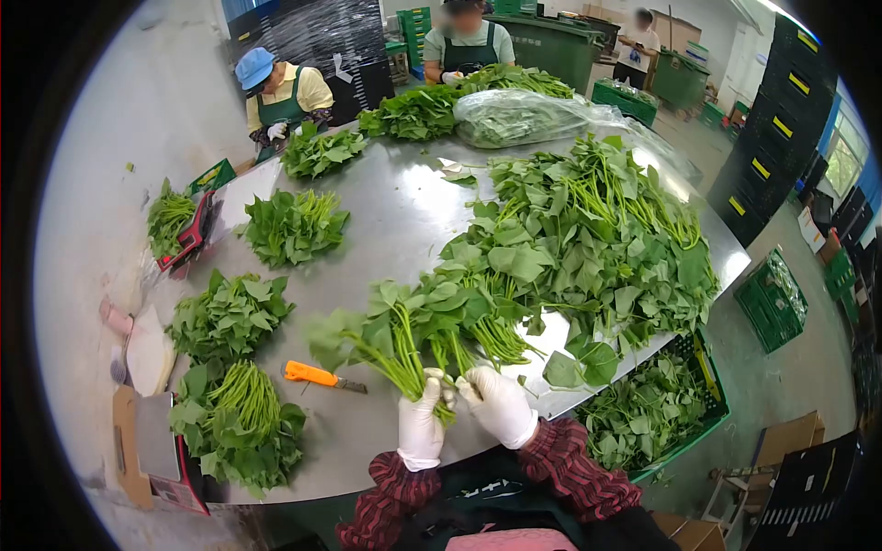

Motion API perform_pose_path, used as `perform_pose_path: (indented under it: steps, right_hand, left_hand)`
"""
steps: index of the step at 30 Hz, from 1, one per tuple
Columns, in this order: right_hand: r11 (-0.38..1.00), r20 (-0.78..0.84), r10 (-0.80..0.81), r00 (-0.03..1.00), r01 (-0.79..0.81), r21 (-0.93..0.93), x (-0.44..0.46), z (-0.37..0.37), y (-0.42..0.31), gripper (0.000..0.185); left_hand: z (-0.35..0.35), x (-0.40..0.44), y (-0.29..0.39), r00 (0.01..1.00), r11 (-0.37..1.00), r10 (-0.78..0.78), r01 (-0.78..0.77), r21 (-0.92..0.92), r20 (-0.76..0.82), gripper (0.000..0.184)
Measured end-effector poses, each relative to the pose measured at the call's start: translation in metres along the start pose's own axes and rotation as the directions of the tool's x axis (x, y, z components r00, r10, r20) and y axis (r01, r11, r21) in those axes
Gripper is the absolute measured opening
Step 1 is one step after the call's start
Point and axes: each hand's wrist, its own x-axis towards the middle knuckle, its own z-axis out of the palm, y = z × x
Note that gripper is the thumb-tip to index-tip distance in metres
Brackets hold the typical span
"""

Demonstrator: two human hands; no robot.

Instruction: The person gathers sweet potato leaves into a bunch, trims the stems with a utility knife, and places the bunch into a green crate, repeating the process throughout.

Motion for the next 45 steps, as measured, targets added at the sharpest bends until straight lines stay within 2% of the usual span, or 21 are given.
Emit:
perform_pose_path:
  steps: [5, 7, 9, 10, 11, 13, 15, 17, 19, 20, 21, 25, 26, 30, 34, 35, 37, 38, 41, 43, 45]
  right_hand:
    - [0.981, 0.031, -0.13, 0.991, 0.133, -0.141, -0.015, -0.003, -0.002, 0.009]
    - [0.99, -0.173, -0.143, 0.974, 0.142, -0.017, -0.019, 0.002, 0.002, 0.004]
    - [0.997, -0.496, 0.022, 0.868, -0.059, -0.058, -0.017, -0.02, 0.011, 0.004]
    - [0.818, -0.457, 0.549, 0.7, -0.338, 0.466, -0.009, -0.048, 0.005, 0.001]
    - [0.786, -0.501, 0.546, 0.671, -0.203, 0.584, -0.004, -0.073, 0.024, 0.005]
    - [0.707, -0.526, 0.635, 0.565, -0.152, 0.691, 0.011, -0.12, 0.051, 0.022]
    - [0.781, -0.61, 0.613, 0.502, -0.272, 0.562, 0.007, -0.141, 0.081, 0.026]
    - [0.812, -0.543, 0.581, 0.607, -0.476, 0.337, -0.005, -0.142, 0.085, 0.021]
    - [0.85, -0.416, 0.525, 0.743, -0.482, 0.212, -0.011, -0.109, 0.073, 0.011]
    - [0.942, -0.3, -0.054, 0.952, -0.051, -0.332, -0.018, -0.088, 0.084, 0.012]
    - [0.951, -0.086, 0.106, 0.991, -0.126, -0.283, -0.024, -0.061, 0.085, 0.017]
    - [0.931, 0.28, 0.233, 0.931, -0.129, -0.343, -0.029, 0.012, 0.055, 0.017]
    - [0.906, 0.245, 0.097, 0.965, 0.016, -0.423, -0.034, 0.023, 0.06, 0.01]
    - [0.893, 0.284, -0.078, 0.956, 0.194, -0.407, -0.024, 0.015, 0.028, 0.005]
    - [0.912, 0.29, -0.126, 0.949, 0.226, -0.342, -0.025, 0.015, 0.018, 0.002]
    - [0.988, 0.279, 0.097, 0.956, -0.058, -0.143, -0.021, 0.009, 0.018, 0.013]
    - [0.764, 0.393, 0.485, 0.781, -0.597, 0.244, -0.01, -0.004, 0.019, 0.036]
    - [0.757, 0.391, 0.469, 0.792, -0.588, 0.284, -0.009, 0.0, 0.033, 0.047]
    - [0.747, 0.55, 0.461, 0.696, -0.64, 0.183, 0.006, 0.005, 0.025, 0.043]
    - [0.722, 0.613, 0.369, 0.698, -0.631, 0.283, 0.003, 0.02, 0.029, 0.038]
    - [0.81, 0.388, 0.305, 0.87, -0.451, 0.375, -0.001, 0.035, 0.029, 0.025]
  left_hand:
    - [-0.004, 0.006, -0.001, 0.978, 0.979, -0.205, 0.204, -0.008, -0.038, 0.013]
    - [-0.011, 0.007, -0.004, 0.924, 0.916, -0.381, 0.382, -0.124, 0.027, 0.009]
    - [-0.021, 0.011, -0.012, 0.925, 0.902, -0.365, 0.38, -0.206, 0.107, 0.009]
    - [-0.024, 0.012, -0.008, 0.948, 0.928, -0.317, 0.318, -0.195, 0.039, 0.01]
    - [-0.028, 0.01, -0.005, 0.963, 0.949, -0.267, 0.258, -0.181, -0.03, 0.01]
    - [-0.04, 0.011, 0.001, 0.972, 0.964, -0.234, 0.229, -0.136, -0.017, 0.02]
    - [-0.043, 0.011, 0.003, 0.95, 0.943, -0.312, 0.313, -0.108, 0.027, 0.032]
    - [-0.046, 0.014, -0.005, 0.938, 0.93, -0.342, 0.345, -0.128, 0.047, 0.031]
    - [-0.055, 0.02, -0.019, 0.951, 0.946, -0.306, 0.31, -0.097, 0.051, 0.021]
    - [-0.055, 0.019, -0.02, 0.95, 0.946, -0.307, 0.311, -0.095, 0.05, 0.021]
    - [-0.055, 0.02, -0.02, 0.952, 0.95, -0.306, 0.306, -0.069, 0.013, 0.018]
    - [-0.053, 0.017, -0.014, 0.935, 0.934, -0.352, 0.353, 0.054, -0.036, 0.014]
    - [-0.048, 0.014, -0.012, 0.945, 0.94, -0.324, 0.326, 0.1, -0.03, 0.014]
    - [-0.051, 0.014, -0.017, 0.958, 0.946, -0.285, 0.277, 0.166, 0.026, 0.015]
    - [-0.049, 0.019, -0.024, 0.97, 0.944, -0.24, 0.24, 0.228, -0.028, 0.018]
    - [-0.049, 0.02, -0.021, 0.963, 0.953, -0.27, 0.271, 0.137, -0.021, 0.018]
    - [-0.05, 0.018, -0.015, 0.954, 0.953, -0.3, 0.301, 0.044, -0.016, 0.019]
    - [-0.051, 0.017, -0.013, 0.95, 0.95, -0.312, 0.312, 0.02, 0.014, 0.018]
    - [-0.05, 0.015, -0.014, 0.944, 0.946, -0.324, 0.324, 0.015, 0.065, 0.014]
    - [-0.056, 0.017, -0.021, 0.935, 0.946, -0.316, 0.324, -0.022, 0.162, 0.012]
    - [-0.058, 0.018, -0.019, 0.934, 0.946, -0.32, 0.324, 0.001, 0.159, 0.013]
